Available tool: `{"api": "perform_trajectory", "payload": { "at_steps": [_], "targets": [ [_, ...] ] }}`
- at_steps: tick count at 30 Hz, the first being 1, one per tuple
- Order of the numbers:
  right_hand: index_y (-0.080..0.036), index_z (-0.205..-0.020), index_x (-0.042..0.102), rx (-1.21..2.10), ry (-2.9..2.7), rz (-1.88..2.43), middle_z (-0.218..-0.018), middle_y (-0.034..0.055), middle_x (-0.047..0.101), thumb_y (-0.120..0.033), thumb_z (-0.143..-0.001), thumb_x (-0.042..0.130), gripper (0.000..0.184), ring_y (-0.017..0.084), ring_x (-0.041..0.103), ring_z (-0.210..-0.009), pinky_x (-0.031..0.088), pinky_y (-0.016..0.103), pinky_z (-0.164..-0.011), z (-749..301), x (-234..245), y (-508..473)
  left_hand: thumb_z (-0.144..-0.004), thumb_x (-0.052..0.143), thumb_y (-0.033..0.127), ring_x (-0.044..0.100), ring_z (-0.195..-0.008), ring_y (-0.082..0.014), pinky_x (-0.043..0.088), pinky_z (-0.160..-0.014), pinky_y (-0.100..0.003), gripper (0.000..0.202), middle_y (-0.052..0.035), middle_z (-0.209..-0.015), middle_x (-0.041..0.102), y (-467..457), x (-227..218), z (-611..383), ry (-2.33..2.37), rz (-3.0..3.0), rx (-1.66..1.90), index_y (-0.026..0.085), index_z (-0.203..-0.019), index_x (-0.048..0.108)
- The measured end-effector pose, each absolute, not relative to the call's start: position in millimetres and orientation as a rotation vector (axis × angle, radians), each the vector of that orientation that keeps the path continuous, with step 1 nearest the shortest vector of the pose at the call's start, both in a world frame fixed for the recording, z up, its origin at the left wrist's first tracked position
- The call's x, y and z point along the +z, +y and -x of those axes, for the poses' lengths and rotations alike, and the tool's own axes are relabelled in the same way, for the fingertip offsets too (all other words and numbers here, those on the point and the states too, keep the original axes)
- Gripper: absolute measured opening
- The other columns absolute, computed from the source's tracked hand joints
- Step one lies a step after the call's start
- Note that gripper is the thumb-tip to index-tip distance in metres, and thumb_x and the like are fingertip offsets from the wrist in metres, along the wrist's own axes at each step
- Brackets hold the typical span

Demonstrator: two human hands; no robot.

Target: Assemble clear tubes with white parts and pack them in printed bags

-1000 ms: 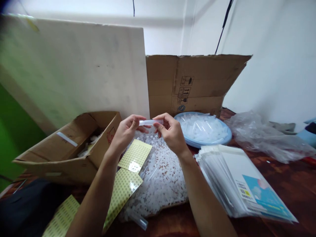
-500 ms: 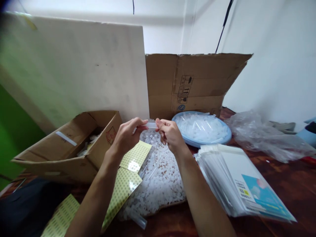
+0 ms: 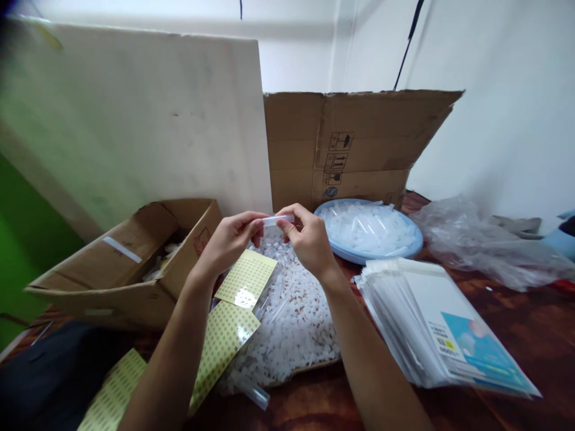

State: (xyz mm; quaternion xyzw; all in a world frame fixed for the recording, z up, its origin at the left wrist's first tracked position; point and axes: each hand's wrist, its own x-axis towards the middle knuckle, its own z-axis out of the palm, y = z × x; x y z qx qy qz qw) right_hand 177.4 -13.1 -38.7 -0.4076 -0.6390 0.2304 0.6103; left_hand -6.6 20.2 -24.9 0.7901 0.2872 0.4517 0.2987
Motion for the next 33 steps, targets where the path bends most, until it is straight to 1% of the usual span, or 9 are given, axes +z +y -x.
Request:
{"api": "perform_trajectory", "payload": {
  "at_steps": [6,8,12,15,19,22,28,31,33],
  "targets": [
    [-0.022,-0.080,0.064,0.745,-1.333,0.928,-0.053,-0.0054,0.050,-0.050,-0.089,0.072,0.031,0.011,0.046,-0.038,0.033,0.025,-0.036,-180.6,-42.6,-10.8,-0.102,0.056,0.030,0.071,-0.085,-0.0212,0.052,-0.078,-0.033,0.023,-0.0086,-0.099,0.078,13.6,-24.1,-7.4,0.817,-2.415,1.486,0.020,-0.105,0.077],
    [-0.022,-0.076,0.062,0.864,-1.275,0.896,-0.049,-0.0073,0.045,-0.053,-0.086,0.074,0.035,0.010,0.039,-0.035,0.032,0.025,-0.035,-182.0,-43.6,-8.3,-0.104,0.052,0.032,0.070,-0.083,-0.0204,0.052,-0.077,-0.032,0.027,-0.0086,-0.096,0.078,14.1,-23.7,-9.0,0.815,-2.464,1.467,0.020,-0.107,0.076],
    [-0.023,-0.064,0.054,0.882,-1.111,0.853,-0.050,-0.0086,0.041,-0.047,-0.080,0.082,0.040,0.008,0.036,-0.041,0.050,0.028,-0.054,-183.0,-47.6,1.0,-0.105,0.046,0.047,0.068,-0.073,-0.0192,0.050,-0.070,-0.030,0.040,-0.0071,-0.085,0.076,27.4,-33.9,4.0,1.055,-2.468,1.003,0.021,-0.099,0.076],
    [-0.023,-0.065,0.053,0.779,-1.031,0.834,-0.061,-0.0056,0.052,-0.039,-0.074,0.086,0.038,0.010,0.048,-0.054,0.052,0.027,-0.065,-186.2,-50.8,7.3,-0.098,0.053,0.057,0.072,-0.090,-0.0241,0.051,-0.075,-0.030,0.042,-0.0108,-0.101,0.078,44.1,-56.4,21.7,1.510,-2.411,0.345,0.022,-0.102,0.075],
    [-0.022,-0.075,0.061,0.816,-0.996,0.799,-0.076,-0.0030,0.060,-0.036,-0.072,0.086,0.029,0.013,0.061,-0.073,0.056,0.029,-0.080,-196.3,-52.2,8.6,-0.068,0.088,0.043,0.074,-0.096,-0.0357,0.054,-0.075,-0.034,0.040,-0.0216,-0.104,0.077,60.7,-87.6,35.4,1.837,-2.231,0.032,0.015,-0.094,0.077],
    [-0.022,-0.080,0.062,0.904,-0.978,0.787,-0.084,-0.0011,0.062,-0.036,-0.072,0.086,0.029,0.016,0.065,-0.084,0.059,0.033,-0.086,-203.0,-52.4,8.2,-0.060,0.093,0.032,0.073,-0.103,-0.0369,0.055,-0.081,-0.034,0.049,-0.0237,-0.114,0.075,66.2,-99.0,37.7,1.907,-2.179,0.036,0.014,-0.102,0.076],
    [-0.023,-0.088,0.060,0.965,-0.909,0.664,-0.085,-0.0008,0.064,-0.038,-0.081,0.076,0.023,0.017,0.068,-0.079,0.060,0.034,-0.079,-200.2,-52.2,9.6,-0.063,0.090,0.019,0.071,-0.108,-0.0369,0.053,-0.090,-0.038,0.042,-0.0202,-0.115,0.074,70.9,-100.5,40.4,1.788,-2.207,0.285,0.014,-0.101,0.073],
    [-0.023,-0.092,0.060,0.978,-0.929,0.645,-0.081,-0.0028,0.059,-0.033,-0.081,0.073,0.020,0.015,0.064,-0.068,0.057,0.032,-0.070,-196.4,-51.7,8.7,-0.086,0.075,0.027,0.069,-0.110,-0.0287,0.053,-0.092,-0.033,0.031,-0.0142,-0.120,0.072,71.7,-92.0,34.6,1.553,-2.270,0.527,0.014,-0.114,0.069],
    [-0.023,-0.092,0.061,0.972,-0.990,0.703,-0.076,-0.0044,0.055,-0.029,-0.079,0.073,0.019,0.011,0.055,-0.059,0.047,0.025,-0.058,-197.3,-51.5,7.2,-0.098,0.061,0.033,0.069,-0.108,-0.0228,0.053,-0.092,-0.029,0.029,-0.0094,-0.121,0.073,70.2,-83.1,27.9,1.368,-2.299,0.646,0.016,-0.121,0.066]
  ]
}}
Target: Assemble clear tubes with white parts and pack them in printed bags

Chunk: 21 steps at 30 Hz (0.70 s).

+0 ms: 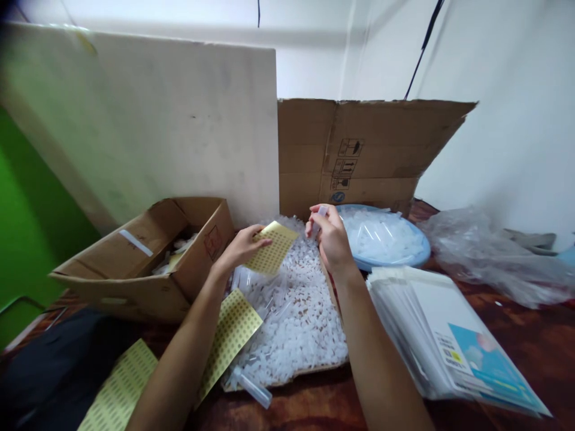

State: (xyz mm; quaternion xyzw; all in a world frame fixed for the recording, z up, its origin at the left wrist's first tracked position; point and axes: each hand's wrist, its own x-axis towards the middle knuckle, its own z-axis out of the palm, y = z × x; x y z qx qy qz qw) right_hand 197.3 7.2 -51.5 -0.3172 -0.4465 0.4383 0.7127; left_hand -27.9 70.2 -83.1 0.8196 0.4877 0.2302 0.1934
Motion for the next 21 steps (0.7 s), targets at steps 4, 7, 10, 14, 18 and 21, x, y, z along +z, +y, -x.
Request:
{"api": "perform_trajectory", "payload": {
  "at_steps": [4,7,10,14,18,21],
  "targets": [
    [-0.020,-0.094,0.068,0.822,-1.261,0.954,-0.070,-0.0039,0.055,-0.037,-0.084,0.075,0.021,0.011,0.047,-0.058,0.036,0.025,-0.055,-208.4,-50.0,2.4,-0.098,0.063,0.035,0.068,-0.107,-0.0218,0.054,-0.091,-0.030,0.029,-0.0079,-0.118,0.074,60.0,-63.3,17.7,0.916,-2.300,0.815,0.018,-0.120,0.069],
    [-0.018,-0.093,0.073,0.712,-1.441,1.075,-0.081,0.0019,0.066,-0.048,-0.085,0.077,0.031,0.015,0.054,-0.069,0.040,0.028,-0.063,-217.7,-45.3,-3.7,-0.096,0.067,0.032,0.068,-0.103,-0.0219,0.054,-0.086,-0.031,0.030,-0.0076,-0.114,0.074,49.2,-50.5,15.6,0.656,-2.290,0.871,0.021,-0.123,0.071],
    [-0.017,-0.081,0.072,0.801,-1.590,1.099,-0.074,0.0021,0.064,-0.057,-0.084,0.076,0.040,0.016,0.053,-0.066,0.037,0.028,-0.060,-221.5,-38.8,-11.4,-0.098,0.065,0.030,0.068,-0.099,-0.0210,0.054,-0.083,-0.031,0.031,-0.0065,-0.111,0.073,39.7,-41.3,15.5,0.646,-2.383,0.828,0.024,-0.128,0.070],
    [-0.017,-0.066,0.065,0.928,-1.646,1.089,-0.057,-0.0031,0.047,-0.065,-0.086,0.070,0.052,0.011,0.037,-0.052,0.023,0.028,-0.051,-219.7,-33.1,-19.7,-0.097,0.067,0.028,0.069,-0.099,-0.0219,0.056,-0.084,-0.033,0.037,-0.0084,-0.113,0.072,32.3,-37.1,15.0,0.721,-2.502,0.786,0.023,-0.134,0.067],
    [-0.016,-0.085,0.075,1.042,-1.691,1.097,-0.070,0.0005,0.061,-0.054,-0.080,0.081,0.038,0.013,0.049,-0.059,0.031,0.026,-0.054,-215.2,-33.5,-22.4,-0.094,0.072,0.027,0.069,-0.105,-0.0213,0.057,-0.091,-0.035,0.050,-0.0095,-0.125,0.068,31.1,-36.9,13.4,0.715,-2.560,0.930,0.025,-0.142,0.060],
    [-0.016,-0.094,0.076,1.132,-1.603,0.993,-0.078,0.0029,0.066,-0.048,-0.083,0.080,0.034,0.015,0.056,-0.065,0.039,0.027,-0.058,-210.4,-36.4,-20.7,-0.089,0.077,0.024,0.064,-0.121,-0.0236,0.054,-0.101,-0.041,0.053,-0.0113,-0.136,0.063,30.4,-33.2,10.6,0.659,-2.611,1.216,0.026,-0.140,0.060]
  ]
}}
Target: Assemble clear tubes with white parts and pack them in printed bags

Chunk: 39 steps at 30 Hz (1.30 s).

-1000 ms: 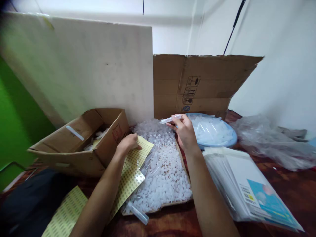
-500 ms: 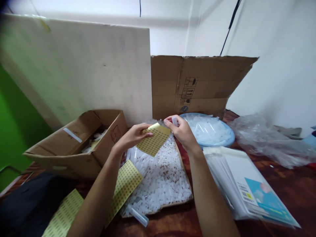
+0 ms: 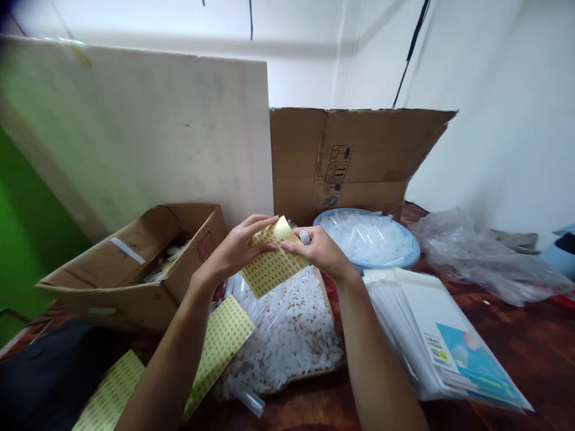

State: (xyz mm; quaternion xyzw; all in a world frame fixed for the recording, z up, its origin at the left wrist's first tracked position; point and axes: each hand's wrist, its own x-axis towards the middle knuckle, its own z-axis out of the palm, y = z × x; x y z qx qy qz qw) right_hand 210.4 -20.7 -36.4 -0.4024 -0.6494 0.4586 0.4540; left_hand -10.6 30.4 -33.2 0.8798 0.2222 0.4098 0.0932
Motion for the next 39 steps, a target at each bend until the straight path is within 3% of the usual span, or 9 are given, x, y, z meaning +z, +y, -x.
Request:
{"api": "perform_trajectory", "payload": {
  "at_steps": [3,7,11,24,32,39],
  "targets": [
    [-0.017,-0.091,0.074,1.128,-1.509,0.888,-0.081,0.0035,0.067,-0.050,-0.082,0.081,0.035,0.016,0.057,-0.068,0.042,0.028,-0.061,-206.0,-39.1,-17.3,-0.087,0.079,0.023,0.056,-0.133,-0.0273,0.047,-0.110,-0.051,0.032,-0.0097,-0.138,0.064,25.4,-26.6,5.8,0.674,-2.699,1.521,0.026,-0.118,0.071],
    [-0.018,-0.085,0.070,1.043,-1.524,0.847,-0.077,0.0019,0.063,-0.055,-0.085,0.078,0.038,0.016,0.053,-0.067,0.039,0.028,-0.060,-203.6,-40.0,-15.7,-0.092,0.075,0.023,0.069,-0.112,-0.0224,0.055,-0.099,-0.044,0.008,-0.0045,-0.115,0.076,16.4,-22.6,-3.7,0.576,-2.696,1.580,0.025,-0.099,0.075],
    [-0.018,-0.083,0.068,0.966,-1.587,0.867,-0.075,0.0018,0.059,-0.057,-0.090,0.070,0.040,0.016,0.050,-0.068,0.038,0.029,-0.060,-203.9,-38.0,-18.3,-0.092,0.075,0.021,0.074,-0.099,-0.0197,0.060,-0.090,-0.037,0.007,-0.0051,-0.105,0.078,15.0,-27.3,-12.0,0.568,-2.504,1.648,0.023,-0.098,0.076],
    [-0.019,-0.075,0.065,0.725,-1.666,0.995,-0.069,0.0012,0.053,-0.054,-0.094,0.065,0.040,0.016,0.043,-0.064,0.033,0.030,-0.056,-196.9,-39.4,-14.9,-0.094,0.069,0.020,0.073,-0.087,-0.0182,0.060,-0.082,-0.035,0.007,-0.0042,-0.095,0.077,17.2,-31.3,-14.1,0.676,-2.410,1.695,0.021,-0.088,0.073],
    [-0.020,-0.067,0.055,0.586,-1.704,0.998,-0.067,-0.0003,0.049,-0.048,-0.095,0.062,0.040,0.016,0.041,-0.065,0.033,0.030,-0.057,-194.5,-38.4,-14.9,-0.095,0.066,0.013,0.070,-0.089,-0.0175,0.057,-0.082,-0.032,0.008,-0.0055,-0.098,0.074,18.1,-29.2,-12.6,0.648,-2.433,1.636,0.019,-0.091,0.068],
    [-0.019,-0.075,0.063,0.596,-1.721,0.997,-0.069,-0.0009,0.050,-0.038,-0.095,0.061,0.028,0.015,0.041,-0.065,0.033,0.030,-0.060,-194.2,-41.0,-12.7,-0.097,0.059,0.009,0.066,-0.090,-0.0181,0.054,-0.082,-0.034,0.011,-0.0067,-0.099,0.069,19.3,-30.3,-12.0,0.669,-2.495,1.567,0.018,-0.091,0.062]
  ]
}}
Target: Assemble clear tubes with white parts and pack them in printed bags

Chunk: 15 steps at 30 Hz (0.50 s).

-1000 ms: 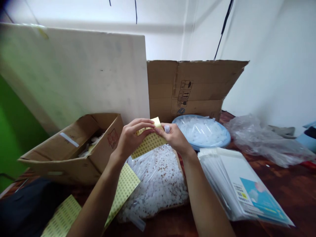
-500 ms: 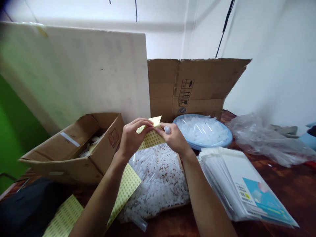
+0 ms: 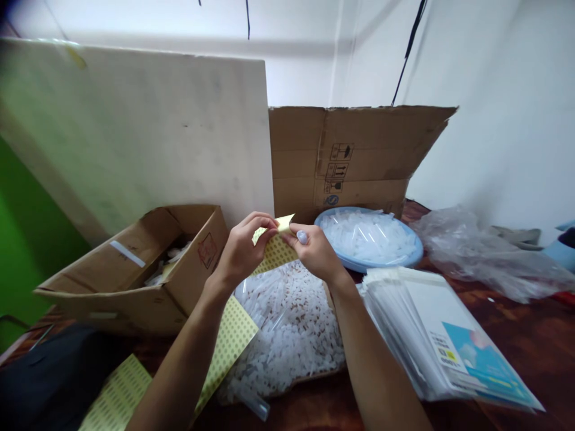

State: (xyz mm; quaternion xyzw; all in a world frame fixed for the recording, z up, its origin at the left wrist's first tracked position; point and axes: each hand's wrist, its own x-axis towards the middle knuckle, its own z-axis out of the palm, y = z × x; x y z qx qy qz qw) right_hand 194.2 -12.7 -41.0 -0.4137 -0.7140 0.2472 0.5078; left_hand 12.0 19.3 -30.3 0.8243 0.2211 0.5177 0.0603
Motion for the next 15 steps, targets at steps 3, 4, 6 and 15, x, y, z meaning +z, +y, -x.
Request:
{"api": "perform_trajectory", "payload": {
  "at_steps": [3,4,6,15],
  "targets": [
    [-0.019,-0.074,0.061,0.661,-1.686,0.982,-0.068,-0.0014,0.049,-0.040,-0.094,0.062,0.029,0.015,0.040,-0.064,0.031,0.030,-0.058,-191.7,-41.7,-12.5,-0.097,0.056,0.007,0.064,-0.091,-0.0180,0.054,-0.083,-0.034,0.013,-0.0066,-0.100,0.066,19.0,-30.7,-12.1,0.684,-2.487,1.538,0.018,-0.091,0.058],
    [-0.019,-0.074,0.060,0.690,-1.666,0.975,-0.068,-0.0013,0.049,-0.041,-0.094,0.063,0.030,0.015,0.040,-0.063,0.031,0.030,-0.058,-190.7,-41.9,-12.5,-0.097,0.055,0.006,0.063,-0.092,-0.0180,0.053,-0.083,-0.034,0.014,-0.0067,-0.100,0.065,19.1,-30.9,-12.1,0.683,-2.480,1.530,0.019,-0.091,0.058],
    [-0.019,-0.075,0.060,0.747,-1.624,0.965,-0.069,-0.0007,0.051,-0.045,-0.093,0.064,0.033,0.015,0.042,-0.063,0.032,0.030,-0.058,-188.7,-42.4,-12.3,-0.097,0.055,0.005,0.062,-0.093,-0.0181,0.053,-0.085,-0.035,0.015,-0.0069,-0.101,0.065,19.4,-31.2,-12.0,0.674,-2.460,1.526,0.019,-0.091,0.056],
    [-0.020,-0.070,0.055,0.462,-1.681,1.051,-0.068,-0.0001,0.055,-0.034,-0.095,0.059,0.029,0.017,0.048,-0.064,0.034,0.029,-0.060,-186.5,-46.9,-6.7,-0.099,0.058,0.016,0.063,-0.105,-0.0203,0.052,-0.095,-0.039,0.010,-0.0081,-0.109,0.065,13.3,-25.2,-11.7,0.680,-2.262,1.527,0.020,-0.090,0.060]
  ]
}}
